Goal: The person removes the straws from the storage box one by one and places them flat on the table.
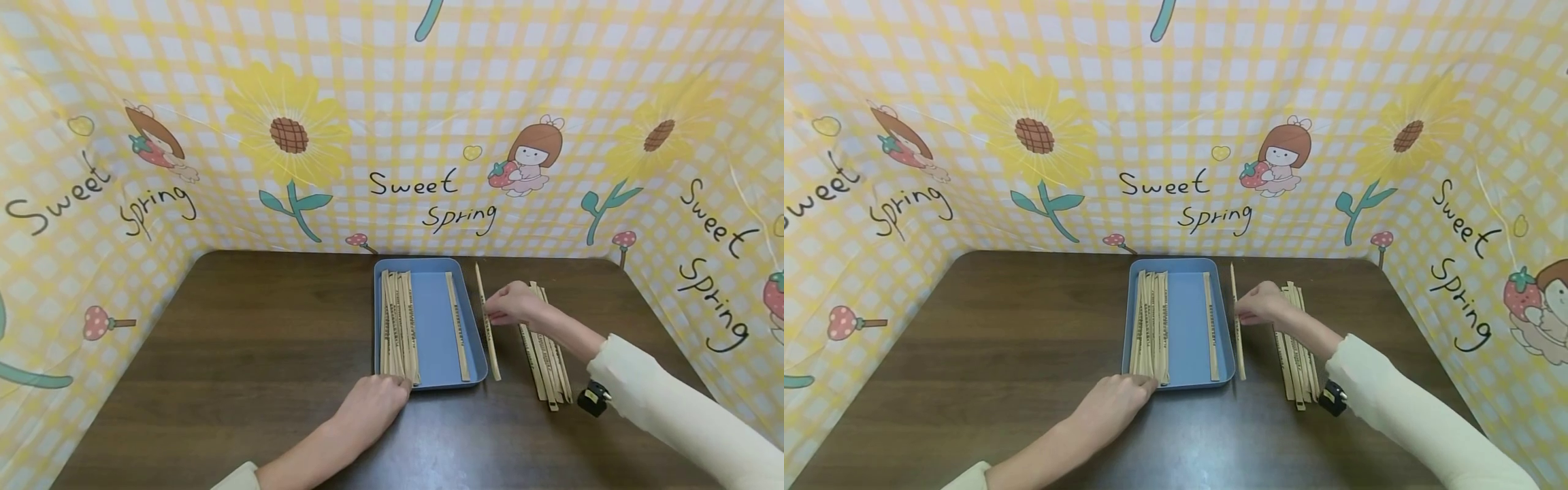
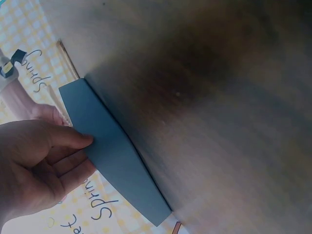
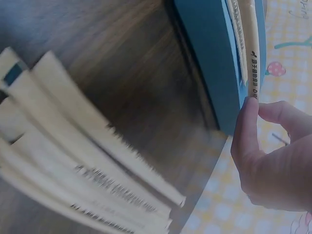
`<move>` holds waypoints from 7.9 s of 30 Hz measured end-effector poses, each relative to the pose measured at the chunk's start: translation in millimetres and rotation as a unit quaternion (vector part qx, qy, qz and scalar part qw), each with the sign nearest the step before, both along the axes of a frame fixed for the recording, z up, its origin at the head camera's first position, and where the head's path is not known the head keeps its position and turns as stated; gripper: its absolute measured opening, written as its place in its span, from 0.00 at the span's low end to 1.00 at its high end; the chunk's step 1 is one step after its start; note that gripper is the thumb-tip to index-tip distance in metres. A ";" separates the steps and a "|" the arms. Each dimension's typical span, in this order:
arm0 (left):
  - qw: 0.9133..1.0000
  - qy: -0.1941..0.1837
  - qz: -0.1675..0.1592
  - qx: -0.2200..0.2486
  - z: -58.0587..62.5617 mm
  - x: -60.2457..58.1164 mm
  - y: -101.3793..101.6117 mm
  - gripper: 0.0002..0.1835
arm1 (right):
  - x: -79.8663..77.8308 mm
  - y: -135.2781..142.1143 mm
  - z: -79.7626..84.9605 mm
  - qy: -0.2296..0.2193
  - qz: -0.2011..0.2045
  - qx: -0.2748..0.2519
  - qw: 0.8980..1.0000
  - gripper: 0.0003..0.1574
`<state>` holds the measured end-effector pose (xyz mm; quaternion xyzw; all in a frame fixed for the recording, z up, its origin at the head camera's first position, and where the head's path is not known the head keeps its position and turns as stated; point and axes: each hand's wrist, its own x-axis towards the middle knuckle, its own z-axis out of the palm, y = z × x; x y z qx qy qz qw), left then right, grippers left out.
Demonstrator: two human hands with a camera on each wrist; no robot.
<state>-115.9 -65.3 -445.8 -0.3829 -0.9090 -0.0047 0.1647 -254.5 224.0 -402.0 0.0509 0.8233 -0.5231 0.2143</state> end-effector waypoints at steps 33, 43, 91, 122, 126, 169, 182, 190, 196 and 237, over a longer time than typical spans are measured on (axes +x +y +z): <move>1.000 0.000 -0.002 -0.002 -0.7 0.6 -0.5 0.07 | 22.1 72.3 -27.8 0.005 -0.003 0.044 0.999 0.10; 1.000 0.014 -0.003 0.002 -1.0 -1.5 -0.3 0.07 | 19.7 73.8 -29.4 0.001 -0.009 0.047 0.999 0.08; 1.000 0.006 -0.009 0.006 -1.3 -1.0 -1.5 0.07 | 14.3 3.6 4.3 0.027 0.079 -0.017 0.996 0.15; 1.000 0.013 -0.002 0.006 -1.6 -0.3 -0.6 0.08 | 0.6 -56.3 -6.0 0.064 0.138 0.110 0.982 0.24; 1.000 0.013 -0.002 0.010 -1.9 -0.7 -0.5 0.07 | -1.0 -59.9 -8.5 0.077 0.147 0.126 0.978 0.34; 1.000 0.003 -0.002 -0.001 0.6 -1.0 -0.3 0.06 | -10.3 -94.7 -41.0 0.098 0.053 0.099 0.989 0.07; 1.000 0.010 -0.003 -0.006 0.0 -1.9 -0.6 0.06 | -13.2 -98.8 -42.4 0.108 0.054 0.142 0.982 0.14; 1.000 0.000 -0.001 -0.003 1.1 -1.5 -1.3 0.06 | -11.8 -99.1 -38.3 0.078 0.035 0.121 0.989 0.10; 1.000 0.004 -0.001 -0.005 0.9 -1.1 -1.7 0.06 | -11.2 -93.3 -25.7 0.057 0.033 0.075 0.995 0.06; 1.000 0.012 -0.012 0.020 -2.0 -0.1 -0.3 0.09 | 9.2 52.4 -4.7 -0.020 0.040 0.054 0.998 0.06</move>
